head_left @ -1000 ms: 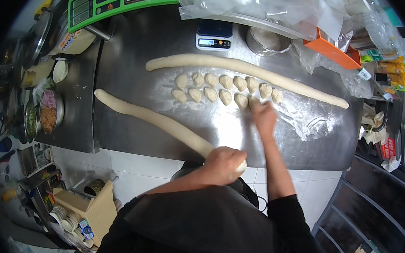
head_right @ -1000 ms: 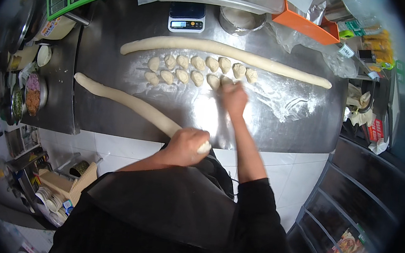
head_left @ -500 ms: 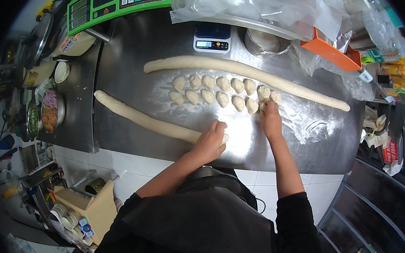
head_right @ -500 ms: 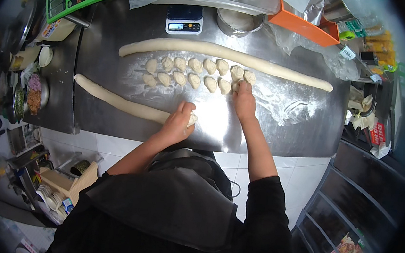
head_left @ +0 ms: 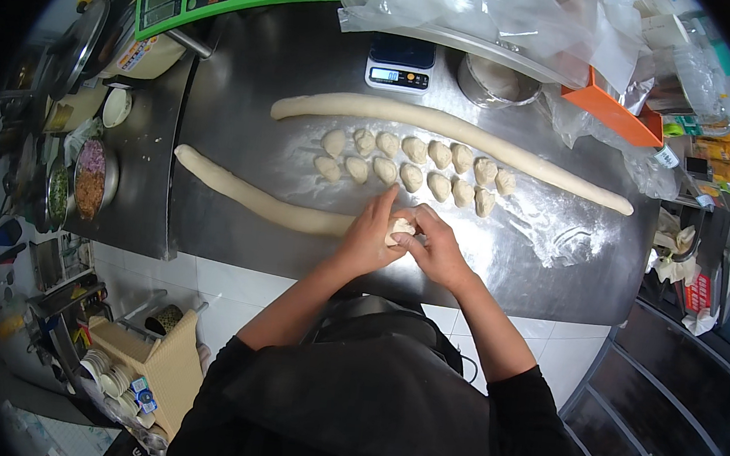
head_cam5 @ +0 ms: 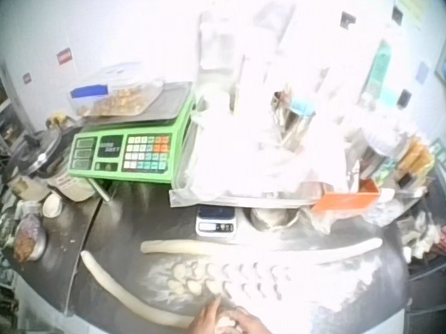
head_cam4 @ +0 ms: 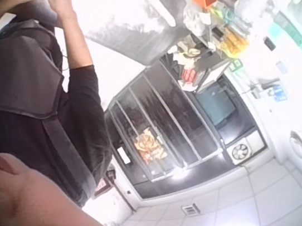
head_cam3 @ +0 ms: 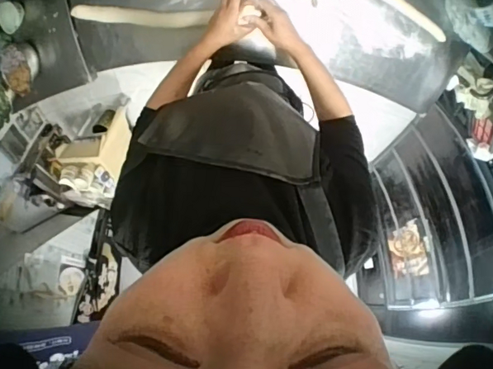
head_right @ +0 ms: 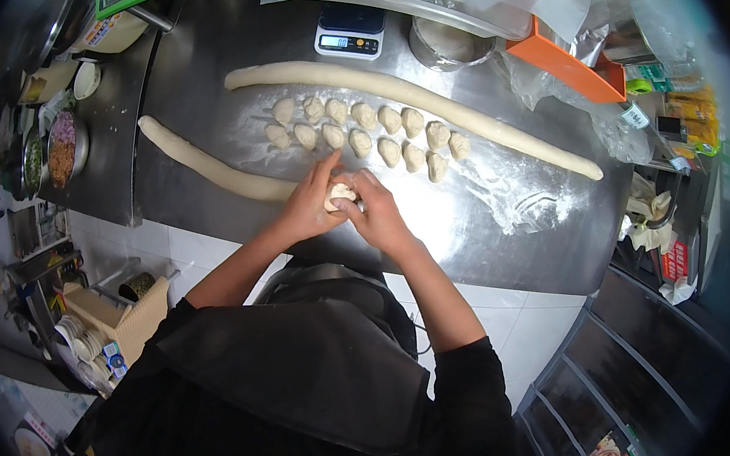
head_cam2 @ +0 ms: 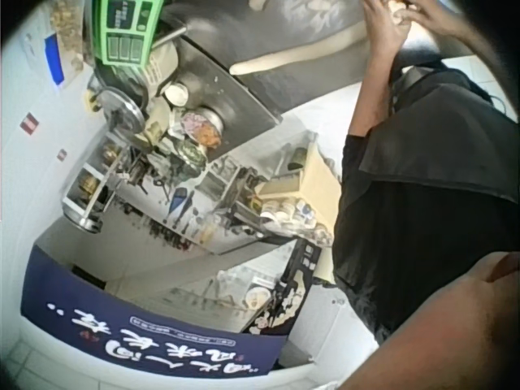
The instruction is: The person rolls two long dough ropes on a stainless steel counter, then pinches off small dough pieces from the ropes and arranges them in rows. The person uses both hands to tear and place the dough pieces without tools.
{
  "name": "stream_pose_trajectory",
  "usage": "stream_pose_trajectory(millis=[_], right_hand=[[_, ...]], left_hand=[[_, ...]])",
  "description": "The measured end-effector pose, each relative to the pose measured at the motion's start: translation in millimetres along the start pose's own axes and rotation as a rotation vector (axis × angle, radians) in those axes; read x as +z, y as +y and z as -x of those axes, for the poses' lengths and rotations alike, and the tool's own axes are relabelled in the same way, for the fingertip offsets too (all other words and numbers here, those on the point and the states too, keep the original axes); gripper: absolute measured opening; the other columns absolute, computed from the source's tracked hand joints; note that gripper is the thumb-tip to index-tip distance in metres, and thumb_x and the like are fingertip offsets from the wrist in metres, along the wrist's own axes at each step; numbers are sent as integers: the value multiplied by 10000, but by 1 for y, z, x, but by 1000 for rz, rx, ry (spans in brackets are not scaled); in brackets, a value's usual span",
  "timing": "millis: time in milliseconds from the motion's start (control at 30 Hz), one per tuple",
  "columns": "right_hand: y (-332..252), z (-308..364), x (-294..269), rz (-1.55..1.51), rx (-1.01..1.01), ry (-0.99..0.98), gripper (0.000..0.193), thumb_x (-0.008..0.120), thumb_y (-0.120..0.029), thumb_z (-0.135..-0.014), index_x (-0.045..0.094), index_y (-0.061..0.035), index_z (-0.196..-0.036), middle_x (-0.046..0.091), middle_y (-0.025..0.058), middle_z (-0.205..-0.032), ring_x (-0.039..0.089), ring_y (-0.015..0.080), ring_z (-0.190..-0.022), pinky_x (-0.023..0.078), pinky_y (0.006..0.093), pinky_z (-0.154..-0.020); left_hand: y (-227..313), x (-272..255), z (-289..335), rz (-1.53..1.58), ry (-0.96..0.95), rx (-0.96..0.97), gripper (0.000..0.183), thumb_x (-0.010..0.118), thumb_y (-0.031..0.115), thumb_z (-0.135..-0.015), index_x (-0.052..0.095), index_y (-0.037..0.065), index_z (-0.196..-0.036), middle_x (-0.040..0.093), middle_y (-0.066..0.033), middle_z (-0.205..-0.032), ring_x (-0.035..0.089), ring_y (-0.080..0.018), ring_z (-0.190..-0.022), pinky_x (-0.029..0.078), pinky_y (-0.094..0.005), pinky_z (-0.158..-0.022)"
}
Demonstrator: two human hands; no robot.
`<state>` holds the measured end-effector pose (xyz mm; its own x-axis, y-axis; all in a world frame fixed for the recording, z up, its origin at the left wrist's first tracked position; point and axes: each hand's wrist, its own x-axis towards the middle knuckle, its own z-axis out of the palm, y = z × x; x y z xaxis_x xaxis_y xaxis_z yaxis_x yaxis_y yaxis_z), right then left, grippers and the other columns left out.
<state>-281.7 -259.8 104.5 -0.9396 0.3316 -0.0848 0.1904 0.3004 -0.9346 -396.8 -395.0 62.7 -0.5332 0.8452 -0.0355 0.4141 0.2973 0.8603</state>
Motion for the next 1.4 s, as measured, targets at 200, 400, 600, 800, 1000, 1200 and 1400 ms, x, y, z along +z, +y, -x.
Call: stream_pose_trajectory(millis=[200, 400, 600, 800, 1000, 1200, 1400], right_hand=[[8, 8, 2, 15, 5, 54, 263, 714, -131, -934, 636, -16, -1157, 582, 131, -953, 591, 288, -825, 505, 366, -752], [-7, 4, 8, 106, 36, 49, 304, 712, -232, -942, 630, -32, -1156, 590, 157, -1023, 629, 344, -897, 533, 406, -770], [-21, -12, 21, 417, -65, 96, 272, 704, -287, -933, 616, -56, -1046, 579, 164, -1028, 651, 388, -860, 546, 465, -684], [-31, -10, 19, 267, -81, 248, 169, 677, -198, -922, 601, -49, -940, 599, 183, -951, 640, 427, -741, 543, 491, -644], [-29, 10, 0, 144, 53, 326, 143, 638, -139, -917, 595, -5, -892, 651, 234, -826, 670, 433, -752, 546, 464, -644], [28, 0, -29, 455, 179, 479, 210, 612, -212, -944, 605, -2, -932, 660, 289, -766, 664, 469, -666, 538, 520, -615], [115, 24, -126, 389, 346, 432, 488, 683, -288, -925, 481, 65, -1196, 585, 321, -1171, 625, 466, -1045, 502, 492, -942]], left_hand=[[-14, 1, 3, -96, -104, -21, 482, 836, 287, -724, 644, 56, -1100, 714, -193, -1013, 660, -432, -992, 512, -518, -879], [-20, 7, -1, -50, -125, -71, 397, 785, 256, -774, 648, 27, -1068, 708, -215, -968, 671, -451, -905, 542, -498, -780], [4, 10, 8, 15, -25, -180, 357, 726, 256, -829, 634, 7, -1069, 705, -239, -862, 683, -457, -826, 545, -503, -715], [48, -3, 12, 6, -70, -126, 340, 731, 238, -828, 650, 8, -1065, 706, -228, -850, 688, -443, -826, 544, -498, -713], [87, 1, 23, 34, -37, -114, 274, 752, 213, -809, 667, 6, -966, 702, -219, -811, 688, -440, -784, 551, -489, -697], [120, 14, 24, -219, -180, -103, 219, 755, 179, -759, 649, 30, -880, 684, -212, -759, 685, -428, -750, 541, -512, -691], [114, 6, 39, -358, -103, -207, 299, 764, 276, -781, 647, 29, -901, 690, -205, -792, 683, -423, -781, 530, -514, -719]])
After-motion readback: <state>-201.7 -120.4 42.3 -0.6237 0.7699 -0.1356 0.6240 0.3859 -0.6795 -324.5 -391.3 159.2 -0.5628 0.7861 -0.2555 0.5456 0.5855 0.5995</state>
